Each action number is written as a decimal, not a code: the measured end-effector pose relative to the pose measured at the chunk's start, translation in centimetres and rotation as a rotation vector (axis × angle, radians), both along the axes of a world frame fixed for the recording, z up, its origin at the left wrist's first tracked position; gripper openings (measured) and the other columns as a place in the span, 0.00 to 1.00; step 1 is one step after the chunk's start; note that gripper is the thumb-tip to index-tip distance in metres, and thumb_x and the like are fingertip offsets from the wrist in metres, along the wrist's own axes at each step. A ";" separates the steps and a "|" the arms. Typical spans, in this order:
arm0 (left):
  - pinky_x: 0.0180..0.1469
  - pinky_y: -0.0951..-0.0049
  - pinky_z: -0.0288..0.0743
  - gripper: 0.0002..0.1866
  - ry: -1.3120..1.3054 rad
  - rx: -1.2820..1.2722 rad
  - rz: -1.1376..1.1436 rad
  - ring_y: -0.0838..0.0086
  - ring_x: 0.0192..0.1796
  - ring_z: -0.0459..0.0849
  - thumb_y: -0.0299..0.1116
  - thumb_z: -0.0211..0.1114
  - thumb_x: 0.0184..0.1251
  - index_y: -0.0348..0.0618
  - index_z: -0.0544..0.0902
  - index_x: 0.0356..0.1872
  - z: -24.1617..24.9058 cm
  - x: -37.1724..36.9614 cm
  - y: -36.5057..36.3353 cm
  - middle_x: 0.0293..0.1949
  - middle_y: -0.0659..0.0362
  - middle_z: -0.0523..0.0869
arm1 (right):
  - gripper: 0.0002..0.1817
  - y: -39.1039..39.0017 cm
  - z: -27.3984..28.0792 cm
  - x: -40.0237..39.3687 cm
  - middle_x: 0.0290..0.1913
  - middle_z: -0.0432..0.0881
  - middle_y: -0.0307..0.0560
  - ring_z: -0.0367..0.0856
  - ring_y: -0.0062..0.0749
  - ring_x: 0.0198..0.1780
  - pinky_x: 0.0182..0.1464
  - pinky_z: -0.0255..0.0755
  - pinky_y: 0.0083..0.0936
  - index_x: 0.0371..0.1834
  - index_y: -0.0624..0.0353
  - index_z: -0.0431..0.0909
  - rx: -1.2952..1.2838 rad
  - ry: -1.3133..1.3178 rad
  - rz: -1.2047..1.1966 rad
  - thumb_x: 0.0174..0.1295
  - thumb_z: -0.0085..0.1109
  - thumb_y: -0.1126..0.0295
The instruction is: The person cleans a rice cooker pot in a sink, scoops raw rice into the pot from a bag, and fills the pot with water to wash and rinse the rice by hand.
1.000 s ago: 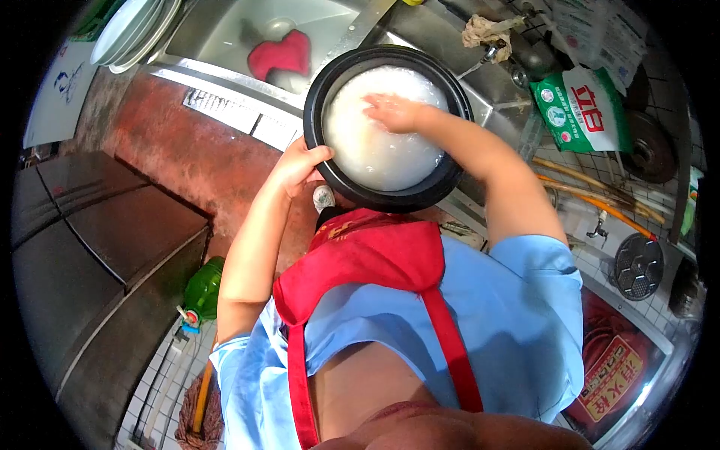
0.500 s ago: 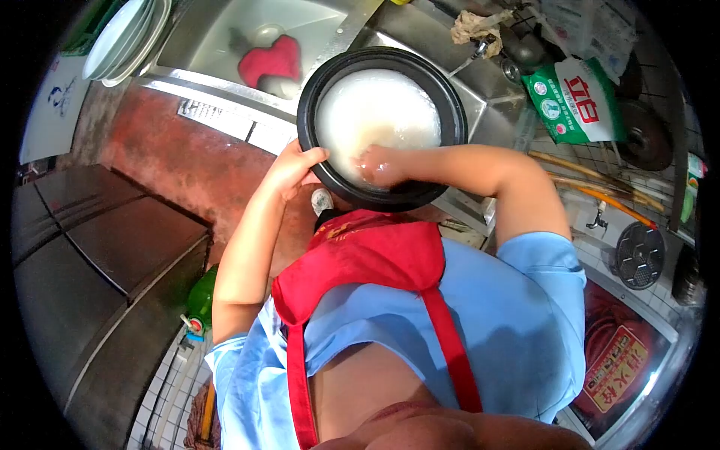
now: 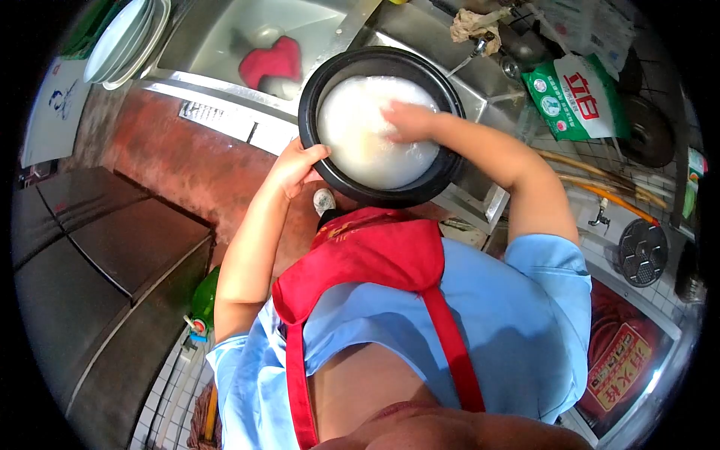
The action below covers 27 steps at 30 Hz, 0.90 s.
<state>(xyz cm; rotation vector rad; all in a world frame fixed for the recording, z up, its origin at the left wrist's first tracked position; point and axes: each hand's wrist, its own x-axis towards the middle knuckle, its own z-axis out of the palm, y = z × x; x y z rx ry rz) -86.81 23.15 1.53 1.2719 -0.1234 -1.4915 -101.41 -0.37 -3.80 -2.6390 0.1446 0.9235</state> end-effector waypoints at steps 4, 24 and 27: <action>0.29 0.76 0.81 0.17 -0.002 -0.019 -0.027 0.76 0.27 0.81 0.27 0.59 0.54 0.31 0.71 0.45 -0.7 0.3 0.1 0.32 0.58 0.79 | 0.33 4.6 -0.9 -3.0 0.53 0.67 0.65 0.68 0.57 0.53 0.52 0.65 0.44 0.54 0.69 0.65 -0.062 0.074 0.191 0.47 0.62 0.59; 0.27 0.78 0.80 0.17 -0.007 0.001 -0.075 0.77 0.27 0.81 0.28 0.59 0.54 0.32 0.72 0.44 -1.0 0.6 0.8 0.31 0.58 0.79 | 0.16 5.4 -4.6 2.1 0.57 0.66 0.60 0.63 0.49 0.60 0.55 0.64 0.43 0.43 0.57 0.76 -0.304 -0.482 0.533 0.52 0.50 0.64; 0.28 0.77 0.81 0.17 -0.011 -0.007 -0.056 0.77 0.27 0.81 0.27 0.59 0.54 0.32 0.71 0.45 -0.4 0.2 0.8 0.31 0.58 0.79 | 0.17 3.1 0.7 1.1 0.61 0.64 0.55 0.61 0.50 0.61 0.55 0.63 0.47 0.44 0.57 0.75 -0.164 -0.268 0.403 0.52 0.51 0.63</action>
